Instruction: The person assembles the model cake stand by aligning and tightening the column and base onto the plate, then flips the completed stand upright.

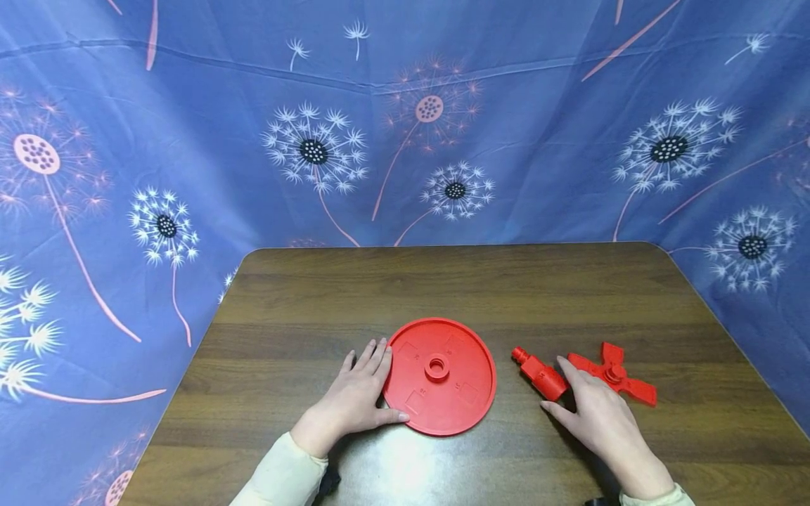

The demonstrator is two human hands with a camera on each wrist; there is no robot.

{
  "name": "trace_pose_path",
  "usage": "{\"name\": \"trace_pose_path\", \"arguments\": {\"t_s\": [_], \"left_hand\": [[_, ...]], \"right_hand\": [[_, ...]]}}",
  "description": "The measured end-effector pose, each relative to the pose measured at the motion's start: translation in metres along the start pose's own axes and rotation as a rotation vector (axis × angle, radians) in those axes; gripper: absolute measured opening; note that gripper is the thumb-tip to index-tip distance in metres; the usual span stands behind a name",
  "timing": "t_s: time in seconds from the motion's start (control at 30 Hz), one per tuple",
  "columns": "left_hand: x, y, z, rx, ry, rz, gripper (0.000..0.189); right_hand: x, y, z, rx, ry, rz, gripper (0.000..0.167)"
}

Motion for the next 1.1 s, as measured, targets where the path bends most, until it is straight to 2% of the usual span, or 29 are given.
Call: {"name": "trace_pose_path", "arguments": {"t_s": [0.27,0.4,0.57,0.7,0.9,1.1], "left_hand": [[-0.001,0.000,0.001,-0.023,-0.007,-0.004,0.111],[-0.001,0.001,0.001,-0.030,-0.009,0.000,0.112],[-0.001,0.002,0.002,-0.029,-0.011,0.006,0.112],[-0.001,0.004,0.003,-0.036,-0.020,0.017,0.112],[-0.001,0.004,0.004,-0.042,-0.019,0.017,0.112],[-0.001,0.002,0.003,-0.055,-0.017,0.015,0.111]], "right_hand": [[0.001,-0.007,0.000,0.034,0.010,-0.085,0.042],[0.001,-0.011,0.000,0.068,0.021,-0.126,0.039],[-0.001,-0.025,0.005,0.156,0.003,-0.229,0.039],[0.002,-0.033,0.009,0.236,0.020,-0.263,0.038],[0.011,-0.037,0.021,0.371,0.039,-0.236,0.038],[0.020,-0.031,0.043,0.541,0.008,-0.142,0.042]]}}
Point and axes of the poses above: each hand's wrist, its own x-axis towards the middle knuckle, its own y-axis out of the palm, z = x × y, the point moved 10 cm from there along x, towards the middle knuckle, and after that the axes turned 13 degrees about y, right-handed, at the moved point
